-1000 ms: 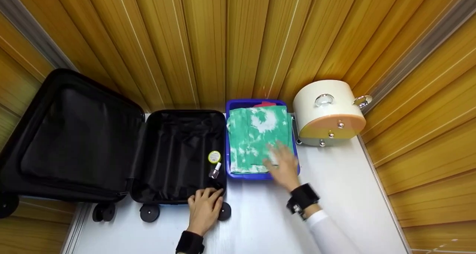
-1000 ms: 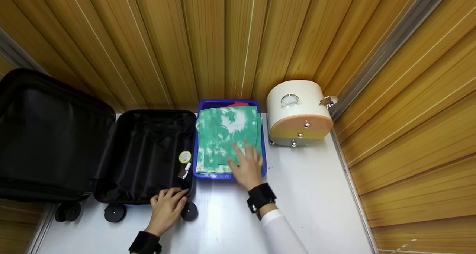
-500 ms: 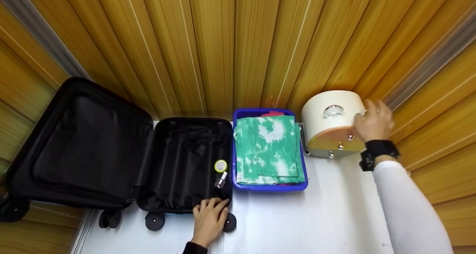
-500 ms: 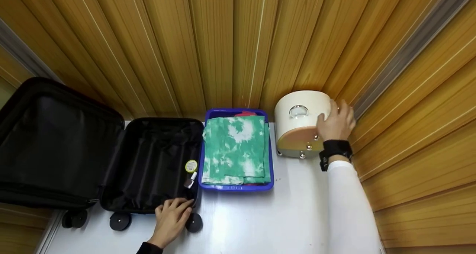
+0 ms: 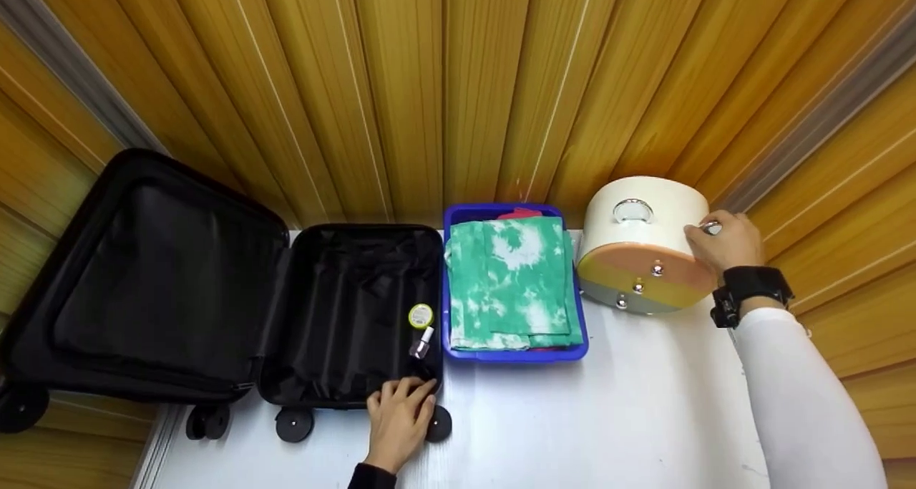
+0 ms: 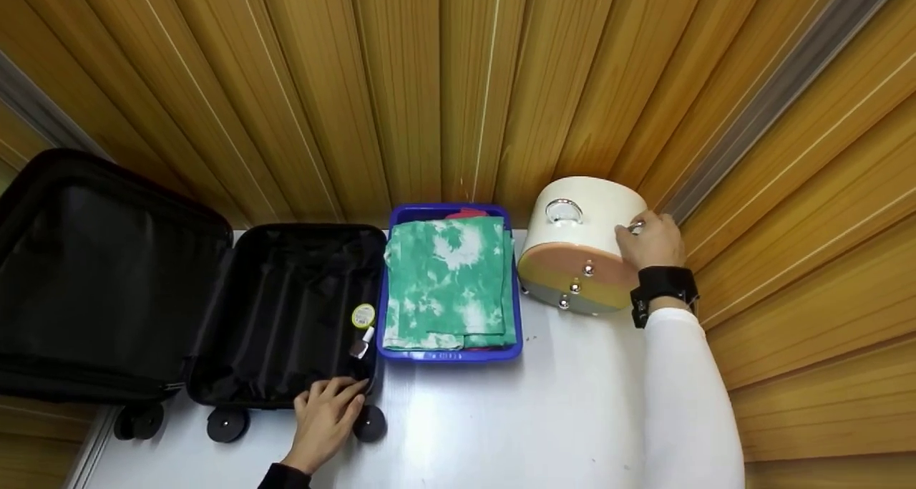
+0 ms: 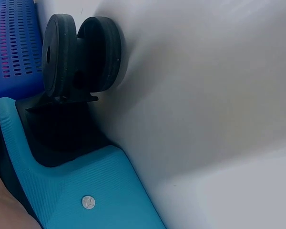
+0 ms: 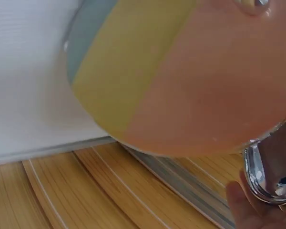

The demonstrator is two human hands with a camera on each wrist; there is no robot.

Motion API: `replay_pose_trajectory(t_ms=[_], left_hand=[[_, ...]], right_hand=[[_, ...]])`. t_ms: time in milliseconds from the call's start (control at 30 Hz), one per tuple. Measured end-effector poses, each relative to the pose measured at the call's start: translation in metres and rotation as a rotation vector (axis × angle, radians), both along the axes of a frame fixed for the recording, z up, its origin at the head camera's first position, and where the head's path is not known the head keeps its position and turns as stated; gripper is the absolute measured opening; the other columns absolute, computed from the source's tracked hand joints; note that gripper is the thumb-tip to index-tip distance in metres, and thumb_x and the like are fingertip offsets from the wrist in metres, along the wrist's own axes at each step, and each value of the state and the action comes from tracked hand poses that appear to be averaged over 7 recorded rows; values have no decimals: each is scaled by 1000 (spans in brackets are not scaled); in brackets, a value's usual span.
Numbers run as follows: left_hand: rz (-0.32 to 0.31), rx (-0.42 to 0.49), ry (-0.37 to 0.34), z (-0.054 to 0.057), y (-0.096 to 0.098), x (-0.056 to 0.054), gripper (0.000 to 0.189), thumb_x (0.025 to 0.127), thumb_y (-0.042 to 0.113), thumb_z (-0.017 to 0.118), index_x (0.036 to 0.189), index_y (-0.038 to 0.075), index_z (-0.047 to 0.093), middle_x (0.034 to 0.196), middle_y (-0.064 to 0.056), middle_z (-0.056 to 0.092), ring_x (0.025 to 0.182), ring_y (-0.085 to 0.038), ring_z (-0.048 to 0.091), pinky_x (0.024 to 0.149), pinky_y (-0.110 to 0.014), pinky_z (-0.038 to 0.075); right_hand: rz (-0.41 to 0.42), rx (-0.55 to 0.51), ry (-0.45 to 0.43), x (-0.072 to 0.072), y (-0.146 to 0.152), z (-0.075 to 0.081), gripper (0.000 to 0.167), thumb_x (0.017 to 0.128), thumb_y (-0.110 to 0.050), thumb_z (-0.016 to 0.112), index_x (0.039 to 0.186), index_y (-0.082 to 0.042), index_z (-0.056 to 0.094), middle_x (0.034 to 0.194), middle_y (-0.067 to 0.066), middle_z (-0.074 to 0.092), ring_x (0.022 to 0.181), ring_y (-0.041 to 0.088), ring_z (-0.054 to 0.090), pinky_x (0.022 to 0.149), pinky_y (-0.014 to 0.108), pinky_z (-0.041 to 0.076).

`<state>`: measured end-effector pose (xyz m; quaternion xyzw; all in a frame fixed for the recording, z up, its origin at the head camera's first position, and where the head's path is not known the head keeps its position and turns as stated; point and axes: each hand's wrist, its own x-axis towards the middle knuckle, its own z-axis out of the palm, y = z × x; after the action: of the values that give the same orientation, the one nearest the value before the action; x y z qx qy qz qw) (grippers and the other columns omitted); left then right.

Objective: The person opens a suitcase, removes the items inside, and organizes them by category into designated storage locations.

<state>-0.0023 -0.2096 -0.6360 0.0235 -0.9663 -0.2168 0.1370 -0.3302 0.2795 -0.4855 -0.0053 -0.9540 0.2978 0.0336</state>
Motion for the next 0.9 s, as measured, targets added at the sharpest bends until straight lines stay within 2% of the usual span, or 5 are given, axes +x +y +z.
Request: replay_pose_trajectory(t_ms=[200, 300, 467, 733, 900], left_hand=[[14, 8, 12, 3, -6, 6, 28, 101, 28, 64, 123, 19, 78, 118, -2, 69, 110, -27, 55, 92, -58, 35], [23, 15, 6, 4, -8, 6, 28, 101, 27, 64, 123, 19, 78, 118, -2, 69, 110, -28, 54, 92, -57, 35], [22, 41, -34, 4, -9, 6, 29, 101, 29, 63, 125, 18, 77, 120, -2, 69, 111, -29, 54, 94, -57, 35], [1, 82, -27, 7, -4, 4, 29, 100, 28, 64, 124, 16, 78, 119, -4, 70, 112, -31, 55, 95, -57, 34], [-15, 78, -13, 11, -3, 3, 28, 100, 27, 64, 123, 16, 78, 117, -4, 70, 110, -30, 55, 93, -56, 34]], right_hand=[[113, 91, 24, 24, -2, 4, 37, 96, -34, 60, 103, 1, 67, 101, 31, 66, 86, 44, 56, 69, 43, 41], [140, 83, 41, 41, -9, 0, 34, 95, -28, 57, 113, 0, 66, 110, 32, 65, 92, 47, 58, 76, 51, 44], [127, 70, -5, 73, -13, -2, 58, 99, -29, 52, 150, -1, 52, 140, 40, 46, 116, 62, 50, 96, 72, 39], [149, 92, -153, 126, 7, 10, 56, 104, -35, 49, 149, 0, 48, 160, 37, 26, 137, 72, 24, 109, 80, 19], [126, 105, -154, 171, 16, 12, 57, 105, -36, 48, 149, -1, 48, 158, 37, 28, 133, 73, 27, 103, 80, 29]])
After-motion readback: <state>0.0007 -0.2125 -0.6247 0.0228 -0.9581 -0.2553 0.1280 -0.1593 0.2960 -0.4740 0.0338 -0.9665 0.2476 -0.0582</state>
